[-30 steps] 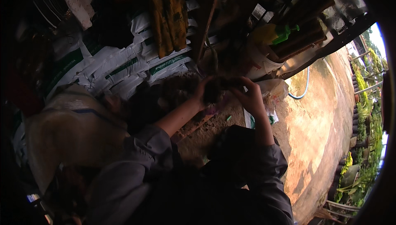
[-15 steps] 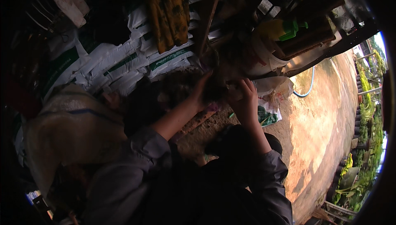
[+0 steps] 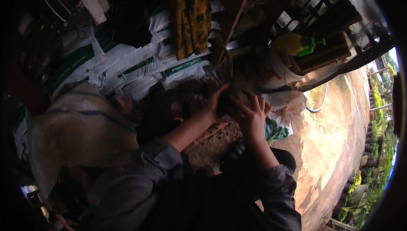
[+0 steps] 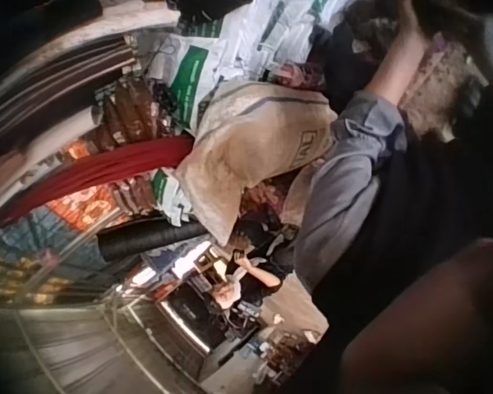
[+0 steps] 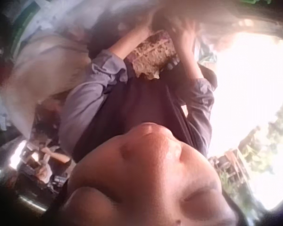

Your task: The person sits and uses both hands to clean soil and debris from the root ball of a plant. They repeatedly rub and pick at the root mass to remove dirt, occasionally turning the root to access different areas.

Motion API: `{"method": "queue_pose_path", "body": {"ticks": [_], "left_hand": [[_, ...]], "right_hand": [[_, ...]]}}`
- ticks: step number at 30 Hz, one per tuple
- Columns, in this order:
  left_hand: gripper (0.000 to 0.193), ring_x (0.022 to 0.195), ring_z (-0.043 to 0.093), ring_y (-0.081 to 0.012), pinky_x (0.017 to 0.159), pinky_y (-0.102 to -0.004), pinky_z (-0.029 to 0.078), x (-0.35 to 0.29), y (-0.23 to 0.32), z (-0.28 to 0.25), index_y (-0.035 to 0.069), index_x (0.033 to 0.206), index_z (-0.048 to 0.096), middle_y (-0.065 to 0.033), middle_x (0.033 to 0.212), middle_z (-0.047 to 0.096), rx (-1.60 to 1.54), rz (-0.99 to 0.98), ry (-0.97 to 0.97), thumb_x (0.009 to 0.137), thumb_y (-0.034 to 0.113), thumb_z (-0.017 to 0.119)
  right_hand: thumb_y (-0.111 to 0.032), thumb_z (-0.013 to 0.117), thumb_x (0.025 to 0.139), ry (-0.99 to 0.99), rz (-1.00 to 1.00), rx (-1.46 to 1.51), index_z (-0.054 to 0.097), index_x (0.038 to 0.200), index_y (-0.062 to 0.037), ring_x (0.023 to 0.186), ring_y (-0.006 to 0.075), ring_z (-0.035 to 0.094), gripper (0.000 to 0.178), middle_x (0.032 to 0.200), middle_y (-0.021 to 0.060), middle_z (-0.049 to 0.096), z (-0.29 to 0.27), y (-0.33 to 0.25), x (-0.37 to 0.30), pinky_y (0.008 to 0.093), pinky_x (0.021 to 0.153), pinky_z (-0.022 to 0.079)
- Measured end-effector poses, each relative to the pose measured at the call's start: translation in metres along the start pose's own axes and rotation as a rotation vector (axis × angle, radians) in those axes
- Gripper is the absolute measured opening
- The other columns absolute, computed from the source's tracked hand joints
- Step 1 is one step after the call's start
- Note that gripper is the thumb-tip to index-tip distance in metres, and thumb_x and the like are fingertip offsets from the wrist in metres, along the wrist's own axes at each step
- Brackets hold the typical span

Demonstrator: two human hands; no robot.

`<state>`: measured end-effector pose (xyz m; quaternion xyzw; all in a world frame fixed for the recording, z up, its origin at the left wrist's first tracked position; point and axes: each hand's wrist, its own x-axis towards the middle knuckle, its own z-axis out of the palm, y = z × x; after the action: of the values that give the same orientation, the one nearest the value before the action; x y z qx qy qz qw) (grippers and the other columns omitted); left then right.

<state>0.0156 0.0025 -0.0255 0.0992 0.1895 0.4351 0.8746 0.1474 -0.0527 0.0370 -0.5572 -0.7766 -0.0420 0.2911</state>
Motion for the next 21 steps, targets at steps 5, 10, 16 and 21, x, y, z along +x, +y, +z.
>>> {"method": "queue_pose_path", "body": {"ticks": [5,10,16,21], "left_hand": [[0.041,0.097,0.062,-0.0198,0.077,-0.0360,0.056,-0.003,0.003,0.002,0.010,0.126,0.051,-0.0079,0.111,0.060,0.063,-0.005,-0.057,0.095,0.036,0.046],[0.046,0.109,0.057,-0.0229,0.092,-0.0396,0.050,0.000,0.005,-0.007,0.008,0.130,0.046,-0.0102,0.119,0.057,0.009,0.011,-0.087,0.095,0.037,0.046],[0.051,0.107,0.057,-0.0203,0.088,-0.0350,0.052,0.006,0.011,-0.009,0.006,0.131,0.043,-0.0084,0.118,0.056,0.096,0.118,-0.296,0.087,0.024,0.060],[0.059,0.106,0.057,-0.0182,0.087,-0.0329,0.053,-0.001,0.016,0.002,0.006,0.133,0.039,-0.0072,0.118,0.054,0.200,0.157,-0.238,0.080,0.011,0.065]], "right_hand": [[-0.025,0.076,0.065,-0.063,0.009,0.031,0.069,0.108,-0.0312,0.116,0.0292,0.043,0.044,0.137,0.0035,0.045,0.021,0.008,-0.006,0.0429,0.098,0.028],[-0.015,0.071,0.070,-0.125,-0.022,0.099,0.059,0.124,-0.0278,0.120,0.0391,0.038,0.057,0.144,0.0088,0.036,0.014,0.003,0.002,0.0474,0.097,0.038],[-0.024,0.078,0.060,0.064,0.004,0.114,0.063,0.118,-0.0260,0.122,0.0372,0.037,0.060,0.143,0.0079,0.039,-0.005,0.020,0.002,0.0493,0.099,0.029],[-0.022,0.078,0.055,-0.020,-0.046,0.045,0.068,0.110,-0.0294,0.121,0.0382,0.038,0.056,0.143,0.0076,0.038,-0.004,0.026,-0.008,0.0512,0.099,0.027]]}}
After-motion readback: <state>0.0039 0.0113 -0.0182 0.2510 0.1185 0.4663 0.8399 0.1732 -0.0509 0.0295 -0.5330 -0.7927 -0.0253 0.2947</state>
